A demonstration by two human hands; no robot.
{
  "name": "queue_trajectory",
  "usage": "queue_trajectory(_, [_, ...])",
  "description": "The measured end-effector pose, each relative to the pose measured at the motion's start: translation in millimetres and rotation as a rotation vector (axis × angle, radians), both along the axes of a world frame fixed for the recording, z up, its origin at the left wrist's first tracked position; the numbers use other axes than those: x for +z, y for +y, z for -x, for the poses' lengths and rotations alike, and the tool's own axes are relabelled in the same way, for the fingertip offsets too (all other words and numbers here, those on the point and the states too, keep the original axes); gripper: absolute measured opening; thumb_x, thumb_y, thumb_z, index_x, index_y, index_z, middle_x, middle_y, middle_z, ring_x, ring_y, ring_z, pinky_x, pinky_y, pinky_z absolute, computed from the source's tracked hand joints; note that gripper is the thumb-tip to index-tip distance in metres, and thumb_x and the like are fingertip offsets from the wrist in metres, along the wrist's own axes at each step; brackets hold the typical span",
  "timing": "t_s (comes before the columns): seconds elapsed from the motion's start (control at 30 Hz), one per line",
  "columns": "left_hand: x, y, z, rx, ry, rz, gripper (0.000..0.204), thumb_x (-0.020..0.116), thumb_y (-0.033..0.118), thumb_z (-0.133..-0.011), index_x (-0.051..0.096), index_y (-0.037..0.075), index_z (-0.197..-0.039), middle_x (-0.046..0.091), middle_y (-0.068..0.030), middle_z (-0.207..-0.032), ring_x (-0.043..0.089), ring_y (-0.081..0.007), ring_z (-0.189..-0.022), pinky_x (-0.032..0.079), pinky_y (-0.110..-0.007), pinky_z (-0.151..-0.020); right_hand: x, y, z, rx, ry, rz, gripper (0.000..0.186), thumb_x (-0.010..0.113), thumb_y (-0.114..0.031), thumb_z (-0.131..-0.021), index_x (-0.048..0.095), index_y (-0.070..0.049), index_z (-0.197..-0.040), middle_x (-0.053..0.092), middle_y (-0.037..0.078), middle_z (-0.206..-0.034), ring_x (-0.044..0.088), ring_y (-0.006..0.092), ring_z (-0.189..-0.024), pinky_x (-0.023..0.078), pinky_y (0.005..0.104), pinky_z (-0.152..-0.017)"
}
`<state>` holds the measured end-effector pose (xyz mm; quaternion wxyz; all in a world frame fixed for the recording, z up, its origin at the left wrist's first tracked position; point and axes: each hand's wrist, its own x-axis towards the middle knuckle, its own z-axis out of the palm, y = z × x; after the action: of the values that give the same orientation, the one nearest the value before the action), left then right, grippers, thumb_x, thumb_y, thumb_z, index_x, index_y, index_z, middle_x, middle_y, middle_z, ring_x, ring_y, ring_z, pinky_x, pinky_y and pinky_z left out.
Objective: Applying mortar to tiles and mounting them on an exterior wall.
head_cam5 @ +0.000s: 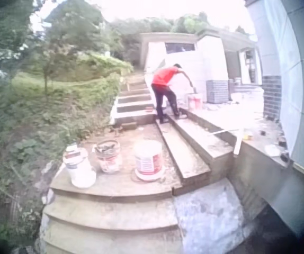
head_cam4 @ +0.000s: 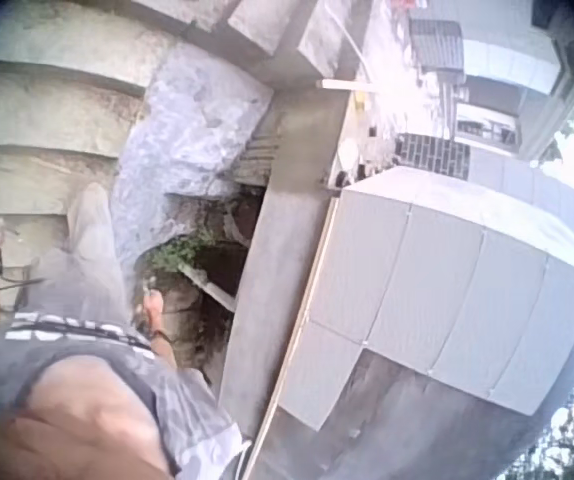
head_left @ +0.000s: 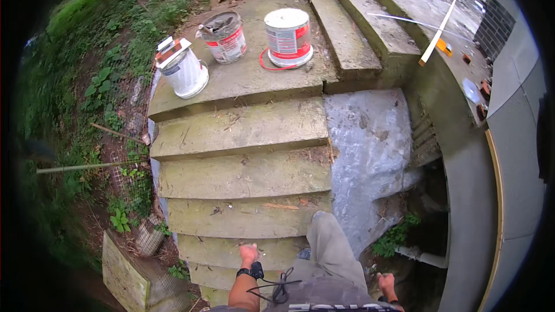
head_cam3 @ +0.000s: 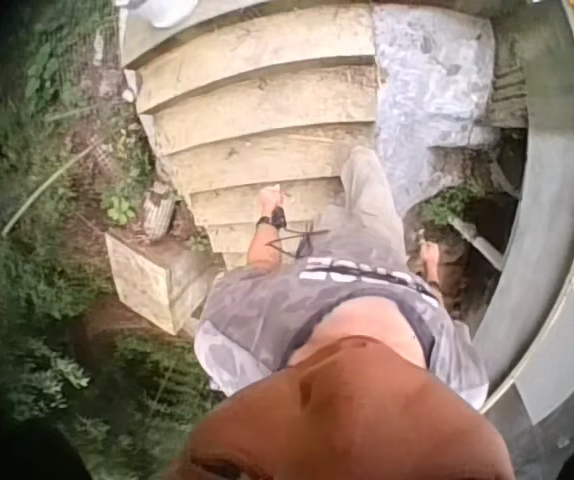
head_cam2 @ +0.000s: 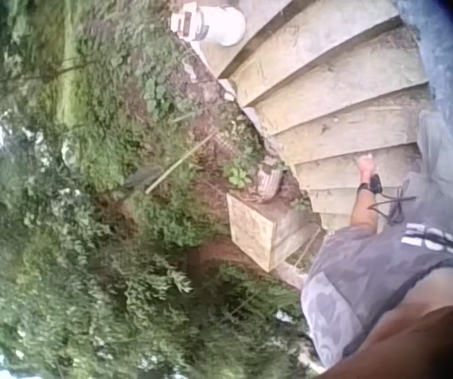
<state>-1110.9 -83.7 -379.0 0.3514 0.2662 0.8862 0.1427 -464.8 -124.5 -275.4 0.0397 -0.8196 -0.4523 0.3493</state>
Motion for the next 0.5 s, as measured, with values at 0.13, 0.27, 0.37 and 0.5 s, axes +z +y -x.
queue_trajectory(0.13, [61.3, -10.0, -9.4, -1.100, 0.369, 0.470, 0.051, 0.054, 0.060, -0.084, 0.077, 0.016, -0.094, 0.074, -0.0110, -0.088, 0.071, -0.0292, -0.084, 0.053, -0.040, -0.071, 12.5, 80.4, 14.7, 0.030, -0.064, -0.003, 0.041, 0.066, -0.035, -0.081, 0.064, 0.004, -0.067, 0.062, 0.027, -0.070, 0.066, 0.0412, -0.070, 0.049, 0.0478, -0.063])
queue_trajectory(0.27, [136.1, 47.3, 1.6, -1.019, 0.302, 0.594, 0.044, 0.055, 0.054, -0.086, 0.076, 0.017, -0.099, 0.074, -0.0092, -0.083, 0.072, -0.0268, -0.081, 0.053, -0.038, -0.073, 85.9, 199.9, 34.8, 0.053, 0.052, -0.114, 0.039, 0.064, -0.033, -0.084, 0.063, 0.003, -0.071, 0.061, 0.029, -0.076, 0.063, 0.0459, -0.075, 0.049, 0.0510, -0.066])
queue_trajectory(0.37, [148.5, 53.7, 51.6, -0.173, 0.031, 0.301, 0.048, 0.048, 0.043, -0.096, 0.073, 0.002, -0.090, 0.071, -0.0141, -0.071, 0.070, -0.0268, -0.070, 0.054, -0.038, -0.071, 107.6, 294.1, 36.2, 0.238, -0.010, -0.212, 0.039, 0.062, -0.032, -0.087, 0.060, 0.004, -0.072, 0.060, 0.029, -0.075, 0.061, 0.0466, -0.076, 0.047, 0.0505, -0.065])
queue_trajectory(0.5, [164.7, 139.0, 73.3, 0.116, 0.066, 0.261, 0.052, 0.045, 0.037, -0.099, 0.065, -0.007, -0.080, 0.067, -0.0184, -0.066, 0.066, -0.0297, -0.061, 0.053, -0.044, -0.065, 166.5, 404.4, 53.2, 0.241, -0.082, -0.226, 0.035, 0.061, -0.028, -0.088, 0.059, 0.005, -0.077, 0.061, 0.029, -0.082, 0.060, 0.0491, -0.085, 0.048, 0.0527, -0.071])
